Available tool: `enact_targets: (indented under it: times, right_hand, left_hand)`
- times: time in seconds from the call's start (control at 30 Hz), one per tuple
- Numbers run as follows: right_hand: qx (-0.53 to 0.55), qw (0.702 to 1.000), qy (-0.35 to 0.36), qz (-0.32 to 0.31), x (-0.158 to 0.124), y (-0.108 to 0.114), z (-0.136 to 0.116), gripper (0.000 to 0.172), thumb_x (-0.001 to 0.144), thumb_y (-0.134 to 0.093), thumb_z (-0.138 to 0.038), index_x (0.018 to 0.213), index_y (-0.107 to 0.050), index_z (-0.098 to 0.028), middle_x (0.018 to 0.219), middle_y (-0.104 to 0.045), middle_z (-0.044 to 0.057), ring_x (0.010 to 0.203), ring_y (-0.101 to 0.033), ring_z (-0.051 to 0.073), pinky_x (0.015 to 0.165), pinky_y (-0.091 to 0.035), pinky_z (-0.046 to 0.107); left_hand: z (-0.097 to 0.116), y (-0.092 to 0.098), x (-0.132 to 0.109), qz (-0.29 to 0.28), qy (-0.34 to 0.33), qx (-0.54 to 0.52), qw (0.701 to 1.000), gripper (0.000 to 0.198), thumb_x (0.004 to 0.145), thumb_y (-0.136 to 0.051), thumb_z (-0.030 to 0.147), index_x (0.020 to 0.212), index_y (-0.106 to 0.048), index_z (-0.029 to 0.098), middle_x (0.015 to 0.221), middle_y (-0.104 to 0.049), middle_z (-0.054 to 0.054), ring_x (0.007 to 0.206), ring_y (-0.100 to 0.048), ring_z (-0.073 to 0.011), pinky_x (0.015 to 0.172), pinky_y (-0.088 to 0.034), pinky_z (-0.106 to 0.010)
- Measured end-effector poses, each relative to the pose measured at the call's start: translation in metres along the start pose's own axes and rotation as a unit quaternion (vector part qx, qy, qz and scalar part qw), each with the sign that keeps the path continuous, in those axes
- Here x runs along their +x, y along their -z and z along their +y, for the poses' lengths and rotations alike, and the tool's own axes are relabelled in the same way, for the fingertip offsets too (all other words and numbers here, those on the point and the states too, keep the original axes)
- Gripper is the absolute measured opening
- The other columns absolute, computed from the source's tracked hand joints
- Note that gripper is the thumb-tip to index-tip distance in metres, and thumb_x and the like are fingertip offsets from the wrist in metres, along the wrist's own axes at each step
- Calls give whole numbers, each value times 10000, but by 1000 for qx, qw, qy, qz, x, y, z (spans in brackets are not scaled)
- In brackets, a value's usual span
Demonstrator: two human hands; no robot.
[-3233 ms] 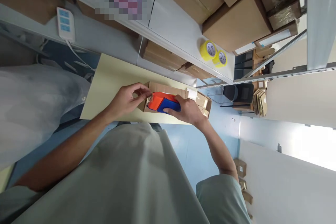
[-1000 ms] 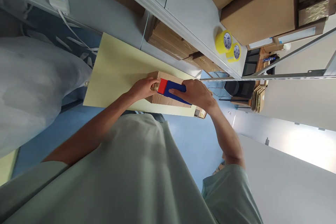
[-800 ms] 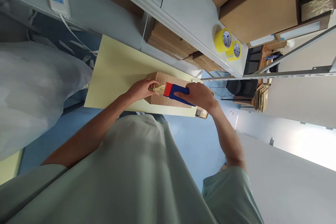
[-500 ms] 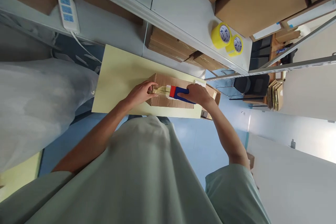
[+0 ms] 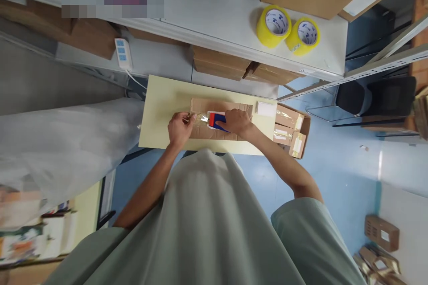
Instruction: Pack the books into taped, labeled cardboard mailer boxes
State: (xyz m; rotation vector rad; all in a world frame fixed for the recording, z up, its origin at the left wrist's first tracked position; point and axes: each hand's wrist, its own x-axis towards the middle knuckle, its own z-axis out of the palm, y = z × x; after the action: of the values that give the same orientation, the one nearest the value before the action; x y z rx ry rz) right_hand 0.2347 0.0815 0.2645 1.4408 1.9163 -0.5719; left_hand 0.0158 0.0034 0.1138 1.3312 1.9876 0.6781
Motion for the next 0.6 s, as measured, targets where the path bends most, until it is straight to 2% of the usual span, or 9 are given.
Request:
enact_targets:
  times: [0.17,0.27,0.37,0.47,0.6]
  right_hand:
    - [30,999,45,1,6,-4,11,673,1136,-537,-657,1382,-781,-80,1357,-784,293,1277,-760,417,1016,-599,444]
    - [53,996,66,-3,5,1,20,678,1136,-537,-662,1377,-779,-77,1370,-778,286,1281,-753,423,996,-596,439]
    - [82,992,91,-7,-5,7,41,639,1121,-571,-664,1279,-809,-93,1302,-799,256,1225,-763,407,930,-583,409]
    - [107,990,96,3,-22,8,86,589,1080,-637,-688,1122,-828,-132,1122,-819,216,1109,-776,382,849,-545,378]
    - [150,986,65,-42,-46,-2,170,645,989,-680,-821,903,-798,-192,806,-755,135,807,-741,312,717,-476,377]
  left_hand:
    - [0,-15,-4,96,19,11,995,269,1043,-728,434,995,-857,203,1044,-821,-103,861,-741,-232,898,-566,-353]
    - [-3,-20,-3,127,25,16,991,252,1038,-734,406,989,-887,211,1000,-815,-86,865,-739,-227,894,-574,-348]
    - [-6,-22,-1,143,24,33,989,240,1025,-752,395,1003,-899,206,994,-800,-85,851,-725,-222,885,-572,-351]
    - [-8,-23,-1,151,17,43,987,239,1023,-750,387,1022,-897,198,987,-782,-83,870,-721,-227,888,-568,-352]
    - [-11,-23,0,160,20,54,985,258,1026,-728,390,1038,-892,192,987,-784,-75,854,-715,-219,893,-572,-349]
